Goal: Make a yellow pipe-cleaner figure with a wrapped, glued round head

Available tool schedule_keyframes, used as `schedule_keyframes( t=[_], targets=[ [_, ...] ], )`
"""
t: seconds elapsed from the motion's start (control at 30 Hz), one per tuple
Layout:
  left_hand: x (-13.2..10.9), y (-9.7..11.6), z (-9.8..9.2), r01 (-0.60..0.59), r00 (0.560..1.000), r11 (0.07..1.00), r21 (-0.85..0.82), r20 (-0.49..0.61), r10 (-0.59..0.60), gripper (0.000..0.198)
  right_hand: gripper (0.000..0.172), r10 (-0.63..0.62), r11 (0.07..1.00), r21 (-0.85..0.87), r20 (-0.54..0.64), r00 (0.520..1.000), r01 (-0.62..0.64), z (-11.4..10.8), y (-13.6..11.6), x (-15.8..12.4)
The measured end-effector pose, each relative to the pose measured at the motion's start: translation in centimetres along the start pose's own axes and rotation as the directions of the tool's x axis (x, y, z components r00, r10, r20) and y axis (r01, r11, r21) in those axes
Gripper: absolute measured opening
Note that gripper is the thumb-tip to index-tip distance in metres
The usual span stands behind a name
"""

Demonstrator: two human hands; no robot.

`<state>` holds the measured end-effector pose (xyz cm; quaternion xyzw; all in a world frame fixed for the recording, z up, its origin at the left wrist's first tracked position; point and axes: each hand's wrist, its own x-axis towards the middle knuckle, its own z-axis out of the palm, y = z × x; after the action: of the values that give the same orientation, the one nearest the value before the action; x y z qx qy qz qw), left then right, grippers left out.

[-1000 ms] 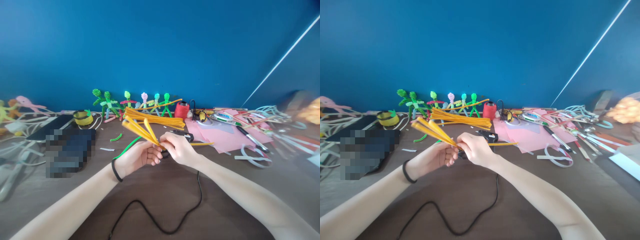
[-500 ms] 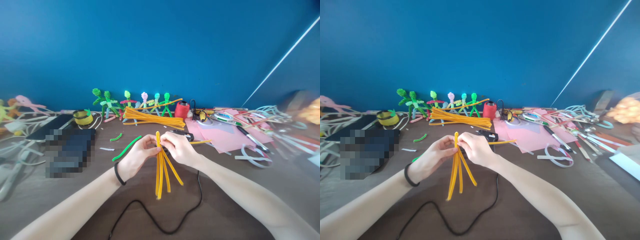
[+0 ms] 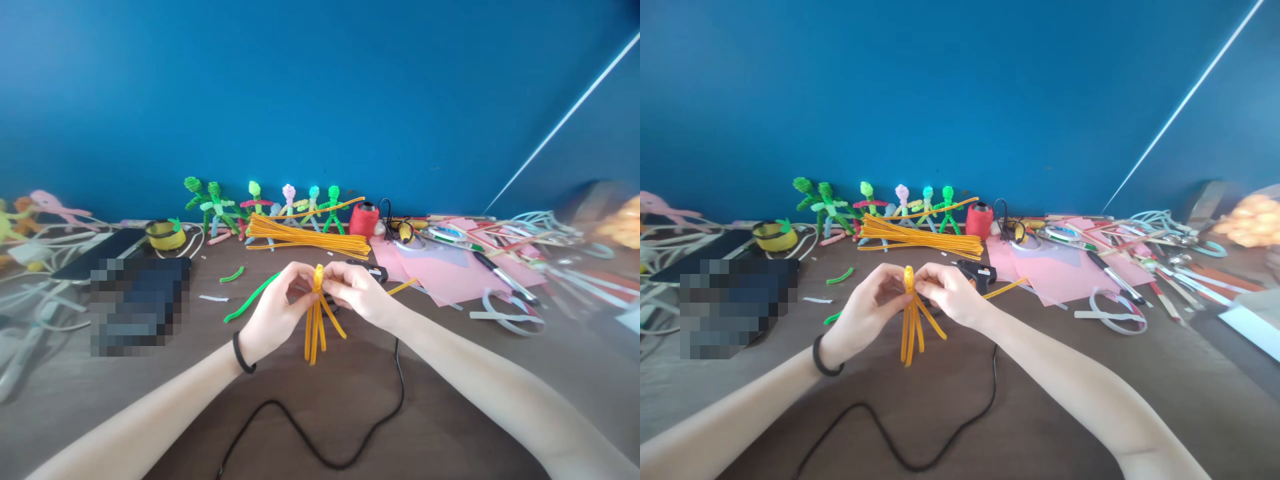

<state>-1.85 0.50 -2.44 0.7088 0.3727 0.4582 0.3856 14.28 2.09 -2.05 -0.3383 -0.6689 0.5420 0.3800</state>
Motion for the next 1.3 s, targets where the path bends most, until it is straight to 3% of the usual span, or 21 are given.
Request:
schedule_keyframes(
  t=[0.27, 0.37, 0.47, 0.63, 0.8, 1.07, 1.17, 1.3],
  targets=[
    [-0.3, 0.2, -0.3, -0.158, 0.986, 0.926, 0.343, 0.014, 0.164, 0.009, 0.015, 0.142, 0.958, 0.233, 0.114, 0.983, -0.166, 0.0, -0.5, -0.2],
    [-0.3, 0.4, -0.1, -0.091, 0.995, 0.967, 0.236, -0.007, 0.095, 0.009, 0.016, 0.172, 0.946, 0.257, 0.119, 0.978, -0.198, 0.0, -0.6, -0.2],
    [-0.1, 0.8, 0.3, 0.073, 0.997, 0.997, -0.011, 0.006, -0.073, 0.012, 0.015, 0.181, 0.951, 0.244, 0.062, 0.982, -0.191, -0.1, -0.6, -0.1],
    [0.1, 1.2, 0.3, 0.319, 0.948, 0.910, -0.266, 0.080, -0.308, 0.016, 0.014, 0.123, 0.981, 0.155, -0.006, 0.992, -0.121, -0.1, -0.2, 0.0],
    [0.1, 0.9, 0.0, 0.269, 0.963, 0.933, -0.237, 0.042, -0.267, 0.014, 0.013, 0.131, 0.979, 0.150, 0.048, 0.990, -0.137, -0.2, -0.1, 0.1],
    [0.2, 0.7, 0.0, 0.145, 0.989, 0.984, -0.106, 0.050, -0.140, 0.007, 0.011, 0.195, 0.897, 0.365, 0.185, 0.963, -0.251, -0.4, -0.2, 0.1],
    [0.2, 0.9, 0.1, 0.202, 0.979, 0.971, -0.129, 0.046, -0.197, 0.011, 0.014, 0.199, 0.901, 0.356, 0.167, 0.966, -0.247, -0.4, -0.1, 0.0],
    [0.2, 1.2, 0.1, 0.357, 0.934, 0.918, -0.171, 0.057, -0.353, 0.020, 0.018, 0.200, 0.930, 0.295, 0.094, 0.975, -0.219, -0.3, 0.0, 0.0]
  ],
)
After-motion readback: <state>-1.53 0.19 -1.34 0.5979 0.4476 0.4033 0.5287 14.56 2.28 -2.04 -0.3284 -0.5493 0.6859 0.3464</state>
